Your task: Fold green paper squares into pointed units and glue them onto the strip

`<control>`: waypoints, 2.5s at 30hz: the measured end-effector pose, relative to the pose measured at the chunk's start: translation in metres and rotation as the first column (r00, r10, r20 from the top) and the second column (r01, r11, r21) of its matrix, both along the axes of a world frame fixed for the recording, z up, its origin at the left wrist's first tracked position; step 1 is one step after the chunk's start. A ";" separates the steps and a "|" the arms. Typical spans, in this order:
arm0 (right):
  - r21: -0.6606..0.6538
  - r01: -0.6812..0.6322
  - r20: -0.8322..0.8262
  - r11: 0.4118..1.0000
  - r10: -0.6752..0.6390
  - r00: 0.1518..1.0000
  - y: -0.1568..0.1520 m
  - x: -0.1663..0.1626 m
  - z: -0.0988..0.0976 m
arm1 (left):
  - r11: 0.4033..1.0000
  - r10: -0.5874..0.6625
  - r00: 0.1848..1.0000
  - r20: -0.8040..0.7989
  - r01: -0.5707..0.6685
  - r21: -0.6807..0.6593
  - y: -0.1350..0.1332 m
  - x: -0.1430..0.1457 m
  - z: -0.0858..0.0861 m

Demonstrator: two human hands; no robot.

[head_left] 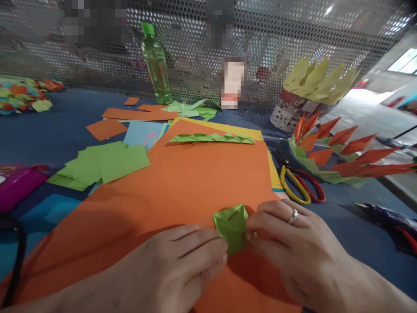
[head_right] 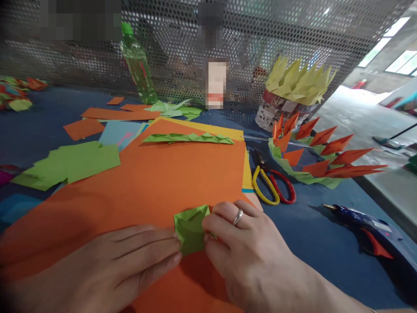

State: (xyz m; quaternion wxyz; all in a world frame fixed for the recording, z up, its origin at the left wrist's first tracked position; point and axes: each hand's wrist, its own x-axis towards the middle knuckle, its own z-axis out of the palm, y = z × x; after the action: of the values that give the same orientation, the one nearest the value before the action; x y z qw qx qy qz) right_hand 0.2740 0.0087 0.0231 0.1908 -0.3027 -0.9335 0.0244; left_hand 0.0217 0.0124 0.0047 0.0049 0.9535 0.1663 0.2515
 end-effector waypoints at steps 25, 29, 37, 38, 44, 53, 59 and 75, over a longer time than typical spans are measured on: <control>-0.636 0.157 -0.217 0.755 -0.371 0.903 0.015 -0.003 -0.009 | 0.946 0.232 0.961 0.152 -0.186 -0.266 0.000 -0.024 0.011; -0.521 0.124 -0.266 0.845 -0.298 0.917 0.012 -0.012 -0.005 | 0.887 0.270 0.948 0.169 -0.176 -0.426 0.006 -0.019 0.006; -0.085 -0.056 -0.305 0.995 0.028 0.952 0.006 -0.026 0.002 | 0.959 0.184 0.941 0.283 -0.110 -0.261 0.009 -0.019 0.000; -0.054 -0.062 -0.294 0.997 0.043 0.955 0.007 -0.026 0.000 | 0.964 0.182 0.939 0.293 -0.111 -0.243 0.010 -0.020 -0.001; 0.291 -0.105 -0.070 0.951 0.131 0.989 0.006 -0.022 -0.014 | 0.973 0.181 0.970 0.164 -0.153 -0.172 0.007 -0.021 0.001; 0.296 -0.036 -0.048 0.955 0.052 0.997 0.002 -0.018 -0.021 | 0.984 0.175 0.985 -0.008 -0.175 -0.022 -0.007 -0.017 0.008; -0.128 0.054 -0.197 0.990 -0.079 0.977 0.003 -0.016 -0.027 | 0.914 0.246 0.969 -0.006 -0.234 -0.332 0.002 -0.016 0.008; -0.205 0.286 -0.099 0.936 -0.311 0.945 0.016 -0.023 -0.027 | 0.853 0.417 0.908 0.048 -0.372 -0.366 0.014 -0.006 -0.014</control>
State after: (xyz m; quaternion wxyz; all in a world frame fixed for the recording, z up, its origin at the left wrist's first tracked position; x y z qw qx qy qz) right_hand 0.2509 0.0244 -0.0036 0.2230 -0.4556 -0.8557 0.1025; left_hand 0.0156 0.0261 -0.0093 0.1322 0.8649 0.3998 0.2731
